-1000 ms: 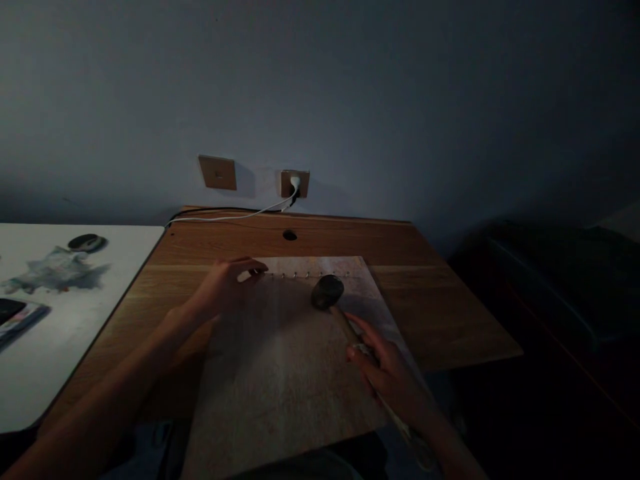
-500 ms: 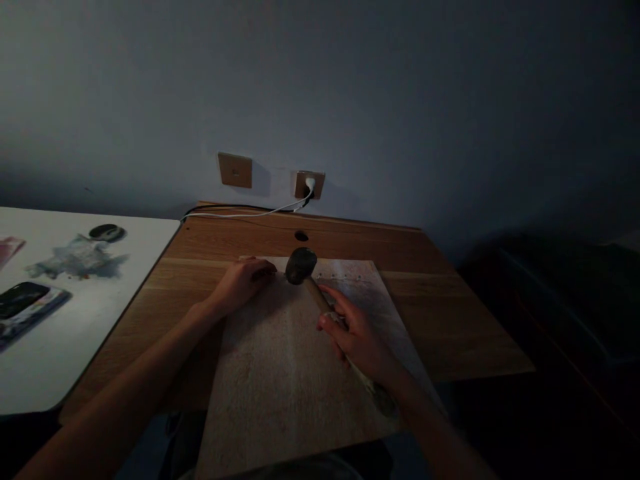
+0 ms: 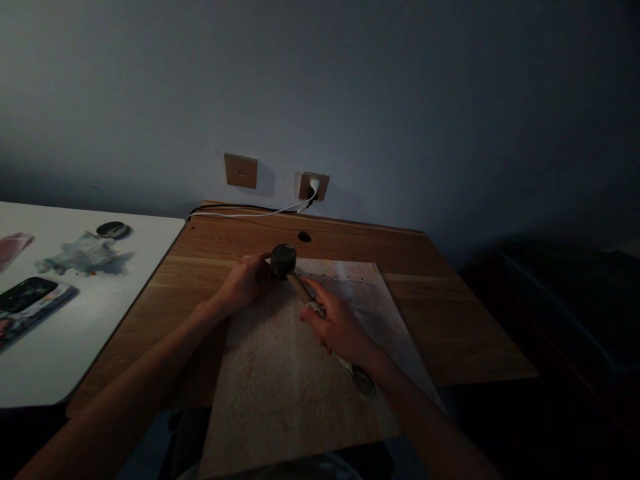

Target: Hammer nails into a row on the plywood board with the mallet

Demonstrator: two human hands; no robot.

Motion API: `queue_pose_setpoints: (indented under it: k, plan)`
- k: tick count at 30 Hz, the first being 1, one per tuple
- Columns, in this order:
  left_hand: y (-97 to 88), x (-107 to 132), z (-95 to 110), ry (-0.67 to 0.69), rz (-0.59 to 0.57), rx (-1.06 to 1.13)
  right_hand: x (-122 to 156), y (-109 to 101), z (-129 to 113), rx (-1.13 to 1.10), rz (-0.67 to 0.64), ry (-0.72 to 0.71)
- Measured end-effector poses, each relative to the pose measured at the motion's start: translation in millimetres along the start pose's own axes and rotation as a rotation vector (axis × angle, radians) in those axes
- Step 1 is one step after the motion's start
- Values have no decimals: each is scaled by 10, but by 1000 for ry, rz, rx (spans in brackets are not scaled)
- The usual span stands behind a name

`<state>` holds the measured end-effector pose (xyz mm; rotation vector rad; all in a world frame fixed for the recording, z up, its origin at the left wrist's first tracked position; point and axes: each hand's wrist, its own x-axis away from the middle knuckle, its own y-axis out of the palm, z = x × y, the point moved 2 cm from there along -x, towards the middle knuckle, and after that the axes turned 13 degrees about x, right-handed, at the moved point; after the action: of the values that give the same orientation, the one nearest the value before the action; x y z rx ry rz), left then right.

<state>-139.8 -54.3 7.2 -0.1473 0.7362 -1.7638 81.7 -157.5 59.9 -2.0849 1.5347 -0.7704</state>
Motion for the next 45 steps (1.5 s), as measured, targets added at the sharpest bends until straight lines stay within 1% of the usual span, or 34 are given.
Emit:
queue_pose_setpoints:
  k: [4, 6, 12, 15, 18, 20, 22, 24, 27, 29, 30, 31, 32, 33, 34, 35, 36, 37, 39, 40, 41, 42, 43, 45]
  plan:
    - [-13, 0, 9, -35, 5, 25, 46, 1, -67, 99, 39, -19]
    - [-12, 2, -1, -37, 2, 32, 69, 2, -90, 124, 37, -28]
    - [6, -4, -74, 21, 38, 24, 81, 3, -125, 101, 23, -28]
    - [6, -10, -84, 15, 32, 21, 92, 1, -89, 28, 19, -22]
    - [8, -6, -77, -19, -13, 61, 200, 25, -6, -174, 39, -7]
    - [11, -1, -72, -16, -30, 80, 356, 63, 60, -362, 102, 35]
    - [14, 0, -68, -1, -22, 63, 570, 108, 137, -554, 247, 130]
    - [19, -3, -63, 14, -21, 33, 798, 160, 230, -675, 403, 254]
    - [19, -8, -45, 39, -31, 12, 1046, 215, 392, -734, 537, 367]
    - [11, -14, -37, 40, -43, 11, 1120, 215, 503, -675, 558, 394]
    - [5, -17, -35, 38, -51, 10, 1135, 206, 550, -619, 549, 397]
    - [0, -19, -34, 36, -59, 9, 1140, 196, 586, -559, 510, 397]
    - [-6, -19, -34, 35, -65, 6, 1138, 191, 610, -502, 436, 394]
    - [-13, -14, -31, 38, -66, -3, 1134, 190, 620, -447, 335, 386]
    - [-20, 0, -24, 45, -61, -24, 1134, 191, 621, -381, 234, 374]
    - [-30, 28, -11, 58, -47, -57, 1141, 187, 615, -299, 160, 354]
    - [-41, 75, 9, 75, -30, -102, 1153, 178, 606, -199, 120, 321]
    - [-55, 146, 36, 95, -15, -160, 1175, 158, 601, -91, 135, 280]
    - [-91, 373, 95, 126, 9, -286, 1246, 107, 617, 86, 228, 192]
    - [-117, 529, 115, 116, 12, -349, 1298, 79, 649, 138, 282, 157]
    - [-154, 710, 124, 99, 42, -408, 1361, 50, 701, 173, 338, 129]
    - [-190, 910, 117, 88, 35, -454, 1432, 18, 769, 205, 403, 104]
    - [-236, 1119, 96, 78, 59, -473, 1510, -17, 851, 247, 491, 79]
    - [-312, 1520, 10, 67, 33, -454, 1661, -74, 1031, 407, 655, 4]
